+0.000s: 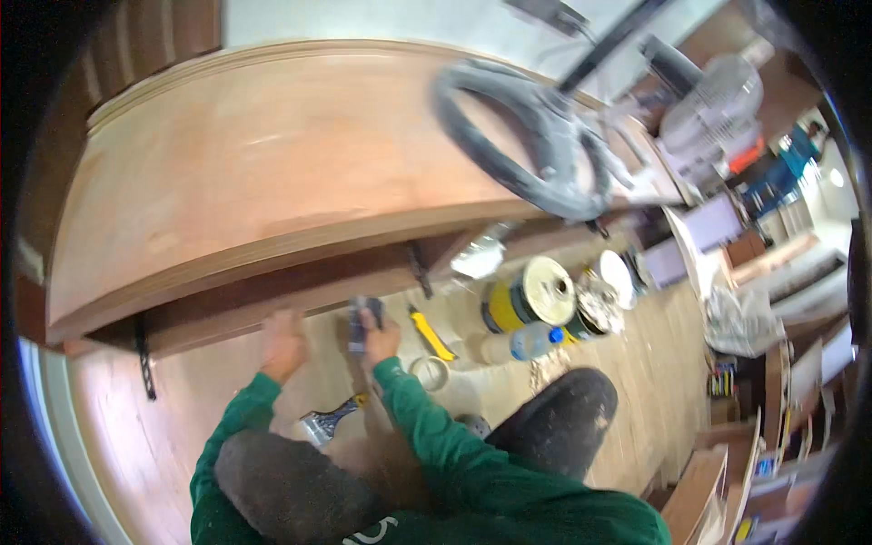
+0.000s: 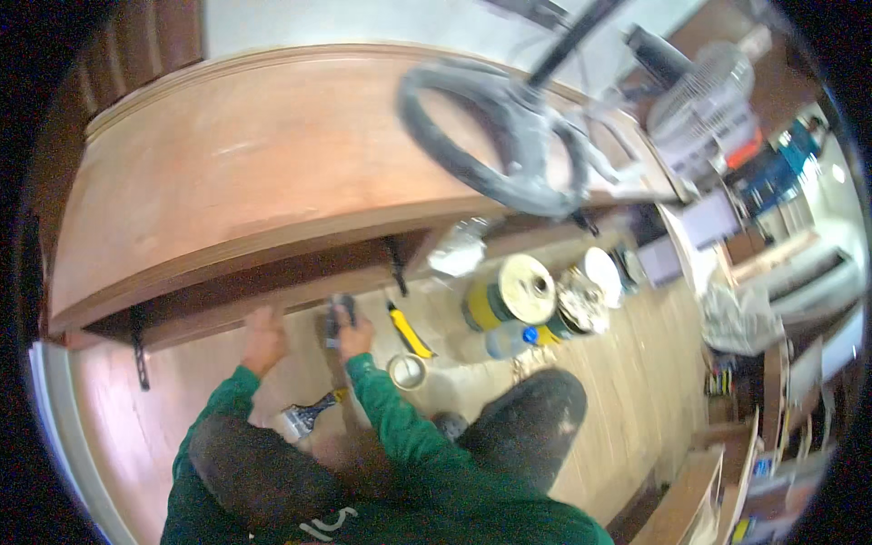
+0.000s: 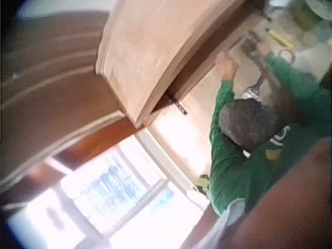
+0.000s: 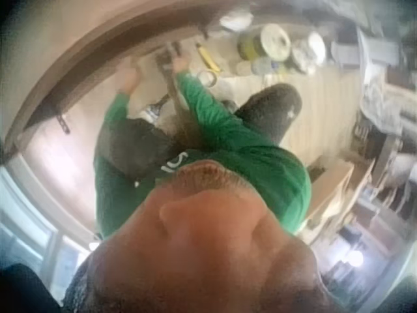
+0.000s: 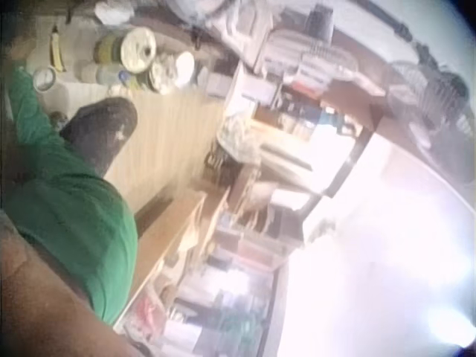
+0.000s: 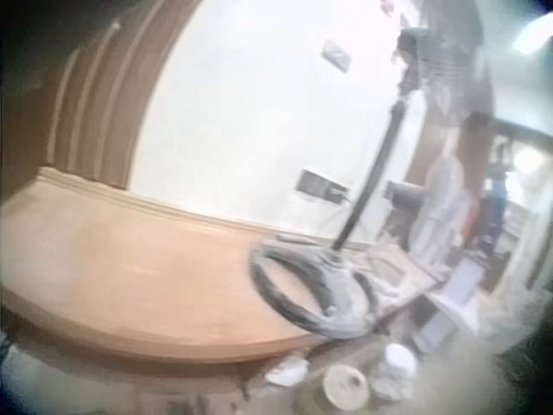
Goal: The person wipes a curved wooden shelf with a cloth, then uses a sanding block to smooth the surface. They apply masking tape along the edge of the shelf and press it down firmly.
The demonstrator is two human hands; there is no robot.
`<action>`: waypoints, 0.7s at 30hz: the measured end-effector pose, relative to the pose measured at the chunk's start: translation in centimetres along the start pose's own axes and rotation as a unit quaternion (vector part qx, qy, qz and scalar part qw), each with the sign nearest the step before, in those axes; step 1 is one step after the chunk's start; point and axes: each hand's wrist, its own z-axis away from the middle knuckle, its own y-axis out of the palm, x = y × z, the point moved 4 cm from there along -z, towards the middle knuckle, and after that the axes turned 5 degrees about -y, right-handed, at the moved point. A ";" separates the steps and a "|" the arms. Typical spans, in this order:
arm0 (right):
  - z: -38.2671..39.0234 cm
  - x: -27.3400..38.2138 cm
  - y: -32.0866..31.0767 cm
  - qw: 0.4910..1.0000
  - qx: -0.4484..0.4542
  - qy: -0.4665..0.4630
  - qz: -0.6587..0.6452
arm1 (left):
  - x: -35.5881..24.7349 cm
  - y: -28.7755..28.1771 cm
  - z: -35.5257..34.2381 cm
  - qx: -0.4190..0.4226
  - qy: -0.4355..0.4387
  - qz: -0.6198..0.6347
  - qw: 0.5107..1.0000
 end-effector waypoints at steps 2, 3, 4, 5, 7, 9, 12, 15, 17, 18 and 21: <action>-0.4 2.8 0.6 0.985 0.050 -0.087 0.142 | 3.3 -1.0 1.9 0.042 -0.034 0.024 0.998; -0.8 3.5 1.4 0.971 0.070 -0.137 0.184 | 4.8 -1.7 2.7 0.003 -0.026 -0.016 1.000; -0.6 3.8 2.6 0.954 0.096 -0.184 0.217 | 6.5 -2.8 4.0 -0.036 -0.023 -0.063 0.997; -0.4 3.7 3.2 0.944 0.127 -0.163 0.256 | 8.2 -3.4 4.8 -0.057 -0.030 -0.057 0.996; -0.1 3.6 3.3 0.917 0.173 -0.119 0.338 | 11.5 -4.8 6.4 -0.091 -0.052 -0.040 0.994; 2.0 5.6 6.9 0.906 0.318 0.035 0.276 | 16.1 -4.9 9.6 -0.120 -0.074 -0.060 0.988; 4.0 4.5 7.1 0.917 0.214 -0.188 0.280 | 10.5 -4.2 9.4 -0.050 -0.227 0.266 0.935; 7.1 5.8 11.3 0.914 0.251 -0.164 0.272 | 5.4 -4.6 9.9 0.022 -0.329 0.657 0.678; 9.4 6.2 12.9 0.881 0.292 -0.182 0.325 | 3.6 -3.2 9.5 0.027 -0.333 0.720 0.608; 10.1 6.5 13.9 0.851 0.323 -0.196 0.365 | 4.3 -3.3 9.3 0.020 -0.333 0.700 0.632; 10.3 7.1 15.0 0.803 0.469 -0.299 0.213 | 7.1 -4.3 8.8 -0.009 -0.348 0.661 0.665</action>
